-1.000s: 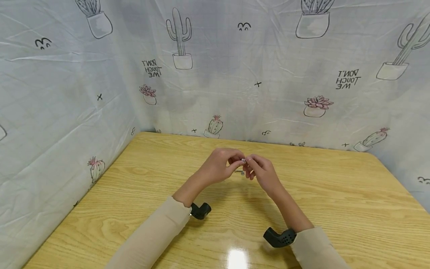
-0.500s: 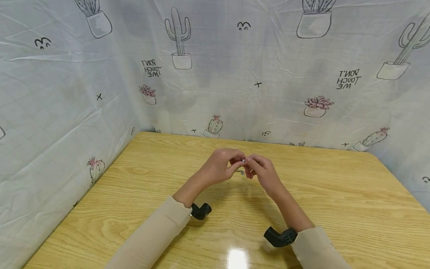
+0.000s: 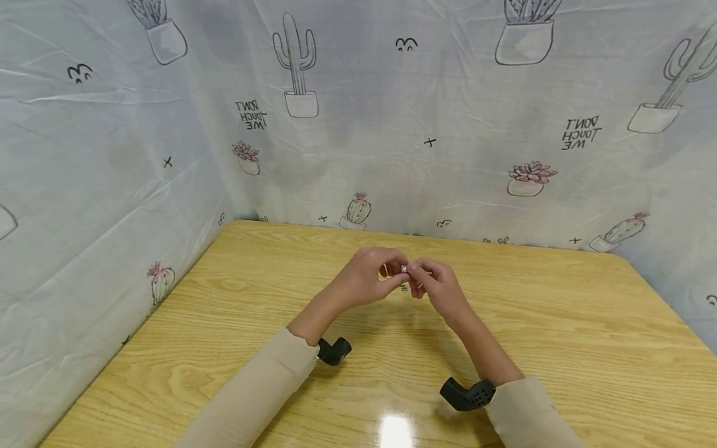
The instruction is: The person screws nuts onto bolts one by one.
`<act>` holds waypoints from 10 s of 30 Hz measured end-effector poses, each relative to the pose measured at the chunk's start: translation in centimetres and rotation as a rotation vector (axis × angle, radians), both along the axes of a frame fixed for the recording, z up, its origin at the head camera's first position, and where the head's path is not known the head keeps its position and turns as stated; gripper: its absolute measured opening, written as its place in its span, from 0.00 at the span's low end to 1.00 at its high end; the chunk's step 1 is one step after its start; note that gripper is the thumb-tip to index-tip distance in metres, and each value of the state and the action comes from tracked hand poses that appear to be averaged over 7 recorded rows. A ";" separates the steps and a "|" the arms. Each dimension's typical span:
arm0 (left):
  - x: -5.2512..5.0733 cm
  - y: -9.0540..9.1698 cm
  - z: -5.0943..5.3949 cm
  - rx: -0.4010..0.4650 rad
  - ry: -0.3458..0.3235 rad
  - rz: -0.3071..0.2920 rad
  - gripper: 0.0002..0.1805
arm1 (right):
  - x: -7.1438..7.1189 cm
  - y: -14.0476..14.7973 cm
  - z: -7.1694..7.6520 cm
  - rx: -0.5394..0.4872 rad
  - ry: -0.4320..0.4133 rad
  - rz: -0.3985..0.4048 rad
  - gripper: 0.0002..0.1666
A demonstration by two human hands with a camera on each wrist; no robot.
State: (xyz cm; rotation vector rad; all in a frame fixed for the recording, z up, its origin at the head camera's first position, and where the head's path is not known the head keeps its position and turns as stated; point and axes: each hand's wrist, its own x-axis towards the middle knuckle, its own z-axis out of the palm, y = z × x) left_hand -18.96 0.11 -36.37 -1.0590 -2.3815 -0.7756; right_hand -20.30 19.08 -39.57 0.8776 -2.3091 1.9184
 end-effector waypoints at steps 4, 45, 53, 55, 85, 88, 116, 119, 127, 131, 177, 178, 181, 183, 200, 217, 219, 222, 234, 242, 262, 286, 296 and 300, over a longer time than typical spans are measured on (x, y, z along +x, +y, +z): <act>0.0 0.0 0.1 -0.014 -0.027 0.005 0.05 | 0.0 0.1 0.0 0.005 0.001 0.004 0.20; -0.2 -0.5 0.2 -0.011 -0.162 0.205 0.05 | -0.6 0.7 0.0 0.171 0.153 -0.266 0.12; -0.7 -0.4 -0.3 -0.017 -0.219 0.199 0.05 | -0.7 0.6 -0.5 0.230 0.163 -0.306 0.11; -0.9 -0.4 -0.6 -0.030 -0.234 0.209 0.06 | -0.8 0.6 -0.8 0.238 0.172 -0.308 0.11; -4.6 0.2 -2.7 -0.145 -0.358 0.314 0.03 | -3.5 0.1 -3.5 0.394 0.151 -0.355 0.09; -5.5 0.1 -2.8 -0.174 -0.374 0.311 0.02 | -4.2 -0.1 -3.7 0.428 0.164 -0.349 0.08; -8.8 -0.5 -3.3 -0.280 -0.348 0.280 0.03 | -6.8 -1.7 -4.1 0.607 0.195 -0.338 0.04; -8.6 -0.6 -3.4 -0.278 -0.353 0.288 0.03 | -6.6 -1.8 -4.2 0.630 0.229 -0.349 0.04; -8.0 -0.8 -4.0 -0.272 -0.338 0.296 0.03 | -5.9 -1.9 -4.8 0.614 0.242 -0.381 0.05; -7.5 -1.0 -4.0 -0.258 -0.321 0.306 0.05 | -5.4 -1.7 -5.1 0.587 0.242 -0.387 0.06; -4.9 1.5 -3.1 -0.477 -0.347 0.325 0.10 | -2.1 -0.5 -4.2 0.544 0.180 -0.272 0.05; -4.9 1.5 -3.1 -0.480 -0.346 0.329 0.10 | -2.1 -0.5 -4.2 0.549 0.184 -0.274 0.06; -4.9 1.6 -3.2 -0.486 -0.352 0.338 0.11 | -2.2 -0.7 -4.2 0.562 0.188 -0.280 0.06; -4.9 1.6 -3.1 -0.492 -0.354 0.341 0.11 | -2.3 -0.7 -4.2 0.573 0.191 -0.285 0.06; -4.3 0.3 -3.3 -0.363 -0.376 0.315 0.22 | -2.4 -1.5 -4.2 0.711 0.240 -0.328 0.04; -3.9 -1.2 -4.2 -0.129 -0.474 0.252 0.01 | -2.3 -0.9 -5.0 0.611 0.250 -0.344 0.05; -3.9 -1.4 -4.4 -0.093 -0.505 0.238 0.02 | -2.3 -0.8 -5.1 0.558 0.233 -0.335 0.04; -3.9 -1.5 -4.7 -0.026 -0.563 0.209 0.02 | -2.3 -0.6 -5.3 0.460 0.185 -0.318 0.05; -3.3 -1.4 -5.4 0.149 -0.634 0.093 0.02 | -2.5 0.3 -5.3 0.282 0.060 -0.239 0.13; -3.2 -1.4 -5.5 0.243 -0.676 0.062 0.03 | 0.3 -0.1 -2.5 0.276 0.013 -0.243 0.15; -3.8 -0.7 -4.6 0.403 -0.721 0.116 0.02 | -2.8 1.1 -4.1 0.139 -0.039 -0.181 0.17; -4.6 -0.4 -4.7 0.480 -0.718 0.099 0.02 | -3.0 0.7 -4.3 0.046 -0.002 -0.165 0.17; -4.5 -0.6 -4.9 0.508 -0.709 0.078 0.03 | -3.2 0.4 -4.8 0.030 0.075 -0.208 0.17; -4.2 -0.7 -5.1 0.494 -0.686 0.076 0.02 | -2.9 0.3 -5.0 0.040 0.104 -0.233 0.16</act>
